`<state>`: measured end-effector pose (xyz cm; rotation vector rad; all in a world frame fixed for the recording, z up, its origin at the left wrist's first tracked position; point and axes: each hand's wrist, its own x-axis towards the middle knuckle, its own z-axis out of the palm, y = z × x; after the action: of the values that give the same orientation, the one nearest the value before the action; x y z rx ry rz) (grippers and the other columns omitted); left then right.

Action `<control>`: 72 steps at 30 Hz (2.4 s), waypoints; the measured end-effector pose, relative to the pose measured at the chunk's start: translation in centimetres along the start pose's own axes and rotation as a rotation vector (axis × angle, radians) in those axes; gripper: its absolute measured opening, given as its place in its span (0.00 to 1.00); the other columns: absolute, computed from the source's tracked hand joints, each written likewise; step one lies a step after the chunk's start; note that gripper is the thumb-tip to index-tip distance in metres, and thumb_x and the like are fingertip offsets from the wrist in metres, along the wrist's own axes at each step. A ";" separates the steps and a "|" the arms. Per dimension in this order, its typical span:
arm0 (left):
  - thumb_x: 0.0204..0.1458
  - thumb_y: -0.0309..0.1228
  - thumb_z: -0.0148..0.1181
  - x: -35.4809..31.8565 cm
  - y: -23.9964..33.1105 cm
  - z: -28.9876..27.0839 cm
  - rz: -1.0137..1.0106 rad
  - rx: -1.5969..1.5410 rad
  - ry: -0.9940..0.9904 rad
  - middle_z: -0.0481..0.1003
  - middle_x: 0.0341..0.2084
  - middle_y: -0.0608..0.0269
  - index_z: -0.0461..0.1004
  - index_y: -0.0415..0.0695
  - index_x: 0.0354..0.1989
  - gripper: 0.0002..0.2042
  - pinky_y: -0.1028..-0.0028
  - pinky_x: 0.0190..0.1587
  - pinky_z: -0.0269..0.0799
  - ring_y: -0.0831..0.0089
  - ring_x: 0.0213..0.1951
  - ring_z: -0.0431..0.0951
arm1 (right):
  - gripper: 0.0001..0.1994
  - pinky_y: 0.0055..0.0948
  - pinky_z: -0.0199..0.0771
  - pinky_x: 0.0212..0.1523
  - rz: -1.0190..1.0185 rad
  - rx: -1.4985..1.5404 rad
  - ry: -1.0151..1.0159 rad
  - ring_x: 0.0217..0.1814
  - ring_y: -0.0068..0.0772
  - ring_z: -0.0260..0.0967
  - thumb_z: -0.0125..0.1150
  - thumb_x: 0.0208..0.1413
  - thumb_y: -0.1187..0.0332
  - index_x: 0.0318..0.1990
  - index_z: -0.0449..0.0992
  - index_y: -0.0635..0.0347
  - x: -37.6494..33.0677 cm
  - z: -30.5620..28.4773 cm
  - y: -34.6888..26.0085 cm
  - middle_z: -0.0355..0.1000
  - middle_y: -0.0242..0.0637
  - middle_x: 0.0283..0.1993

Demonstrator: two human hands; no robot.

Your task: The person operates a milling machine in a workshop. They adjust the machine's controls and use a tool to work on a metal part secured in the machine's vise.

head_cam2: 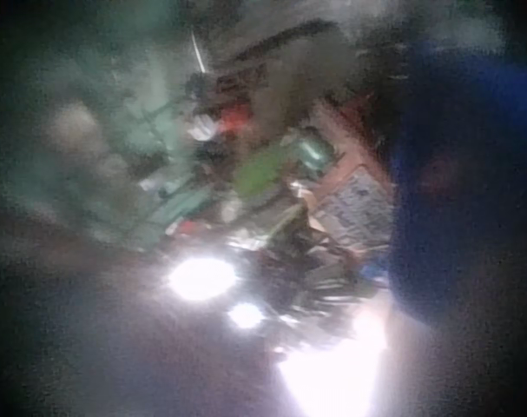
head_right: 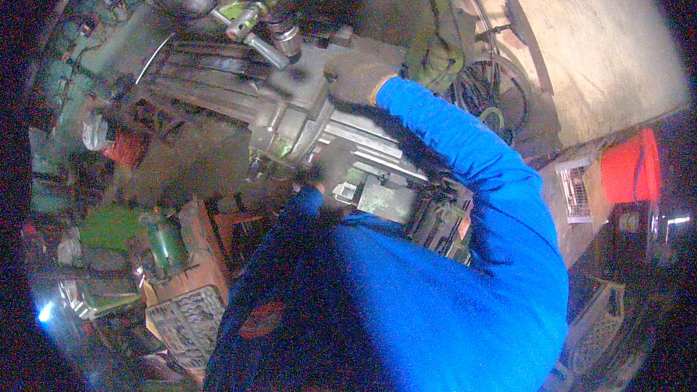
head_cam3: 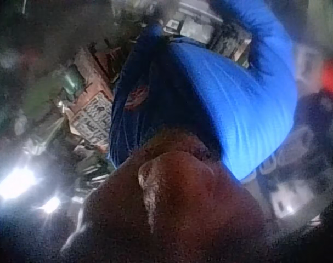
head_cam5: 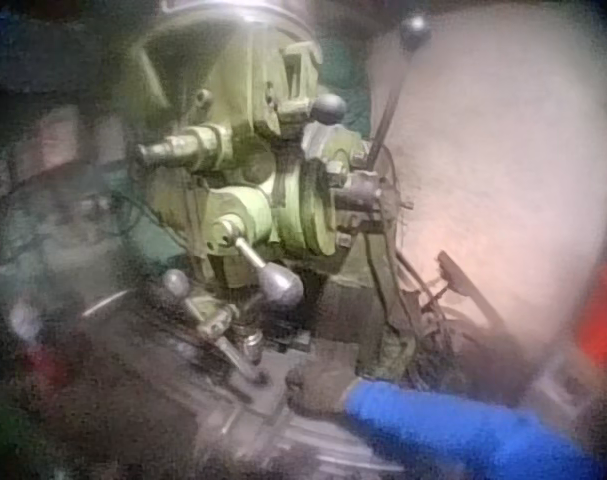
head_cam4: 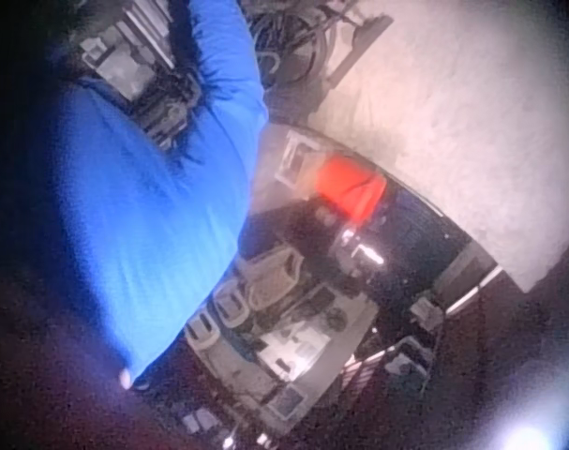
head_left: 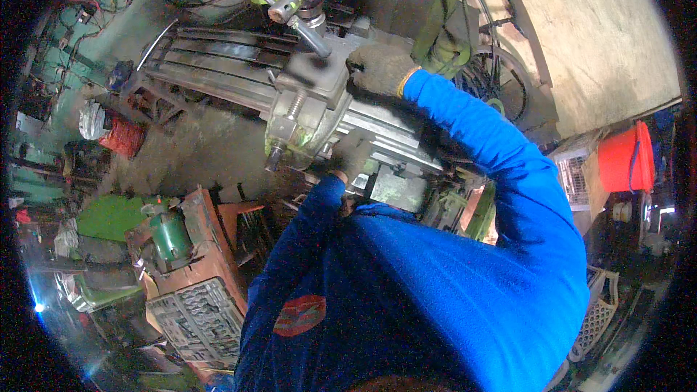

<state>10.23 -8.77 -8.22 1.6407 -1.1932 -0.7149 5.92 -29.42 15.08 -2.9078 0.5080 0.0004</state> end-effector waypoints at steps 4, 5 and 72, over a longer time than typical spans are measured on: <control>0.60 0.34 0.60 0.2 -0.3 0.0 0.003 -0.004 0.028 0.86 0.46 0.55 0.86 0.44 0.49 0.14 0.63 0.55 0.80 0.63 0.49 0.86 | 0.13 0.52 0.80 0.60 -0.084 0.073 -0.030 0.59 0.59 0.81 0.63 0.61 0.68 0.52 0.86 0.54 -0.3 -0.3 0.9 0.83 0.49 0.53; 0.59 0.34 0.60 0.3 -0.9 0.3 0.004 0.017 0.031 0.86 0.46 0.55 0.86 0.44 0.49 0.14 0.63 0.54 0.80 0.63 0.48 0.86 | 0.13 0.52 0.80 0.60 -0.139 0.075 -0.031 0.59 0.59 0.81 0.64 0.61 0.68 0.52 0.86 0.53 -0.1 -0.2 1.5 0.83 0.49 0.53; 0.62 0.32 0.60 0.0 4.0 -0.5 -0.264 -0.056 0.013 0.86 0.44 0.54 0.85 0.45 0.49 0.12 0.62 0.53 0.80 0.60 0.46 0.86 | 0.15 0.57 0.82 0.55 -0.101 -0.101 -0.028 0.55 0.61 0.82 0.65 0.70 0.56 0.54 0.85 0.54 -1.2 -1.3 0.7 0.84 0.53 0.51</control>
<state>9.17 -8.86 -4.30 1.7715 -0.9482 -0.8923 4.55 -29.93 16.26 -3.0241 0.3657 0.0546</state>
